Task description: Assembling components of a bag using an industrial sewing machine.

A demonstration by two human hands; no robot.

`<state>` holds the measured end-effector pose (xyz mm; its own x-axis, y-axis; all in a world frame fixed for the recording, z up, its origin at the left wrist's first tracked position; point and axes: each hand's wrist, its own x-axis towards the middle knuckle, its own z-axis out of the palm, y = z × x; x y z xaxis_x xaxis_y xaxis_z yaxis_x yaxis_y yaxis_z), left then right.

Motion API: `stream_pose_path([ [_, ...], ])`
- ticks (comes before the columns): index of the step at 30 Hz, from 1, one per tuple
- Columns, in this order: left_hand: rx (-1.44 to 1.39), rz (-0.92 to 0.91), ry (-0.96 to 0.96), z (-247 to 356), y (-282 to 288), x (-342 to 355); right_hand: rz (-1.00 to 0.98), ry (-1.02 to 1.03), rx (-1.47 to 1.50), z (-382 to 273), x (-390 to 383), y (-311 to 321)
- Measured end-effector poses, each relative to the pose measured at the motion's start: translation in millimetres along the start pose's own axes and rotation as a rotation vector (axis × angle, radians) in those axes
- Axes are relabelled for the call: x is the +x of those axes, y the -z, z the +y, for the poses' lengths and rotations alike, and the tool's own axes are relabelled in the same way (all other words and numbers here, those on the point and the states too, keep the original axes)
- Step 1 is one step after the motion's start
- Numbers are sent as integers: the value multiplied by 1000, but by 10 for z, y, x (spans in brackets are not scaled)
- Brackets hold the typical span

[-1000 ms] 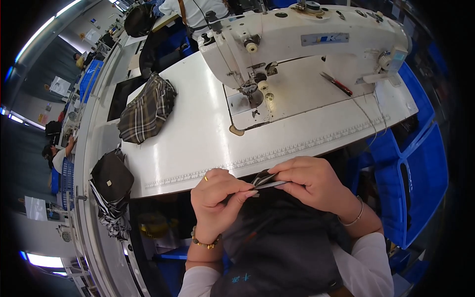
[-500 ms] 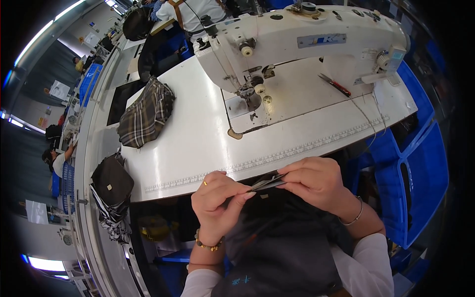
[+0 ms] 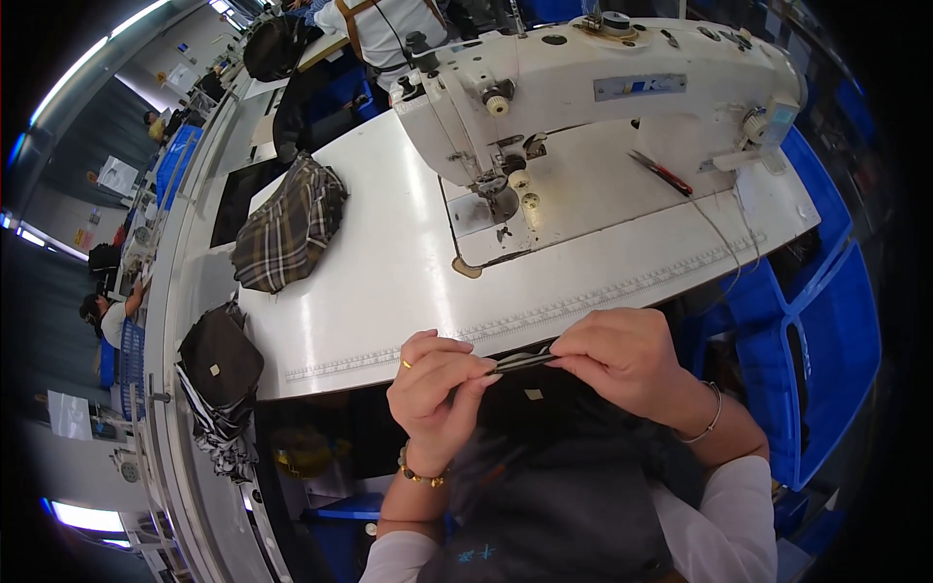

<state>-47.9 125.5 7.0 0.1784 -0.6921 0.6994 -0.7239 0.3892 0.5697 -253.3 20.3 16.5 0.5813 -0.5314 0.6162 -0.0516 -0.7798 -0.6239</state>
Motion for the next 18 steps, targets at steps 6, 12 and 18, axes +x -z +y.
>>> stream_pose_path([
  [6,-219,28,339,-244,243,-53,-114,-4,-4,47,272,-368],
  [12,332,-603,224,-263,1009,1413,38,73,317,-134,709,-1147],
  [18,110,-1003,335,-1463,247,1533,-136,-132,264,583,609,-1251],
])
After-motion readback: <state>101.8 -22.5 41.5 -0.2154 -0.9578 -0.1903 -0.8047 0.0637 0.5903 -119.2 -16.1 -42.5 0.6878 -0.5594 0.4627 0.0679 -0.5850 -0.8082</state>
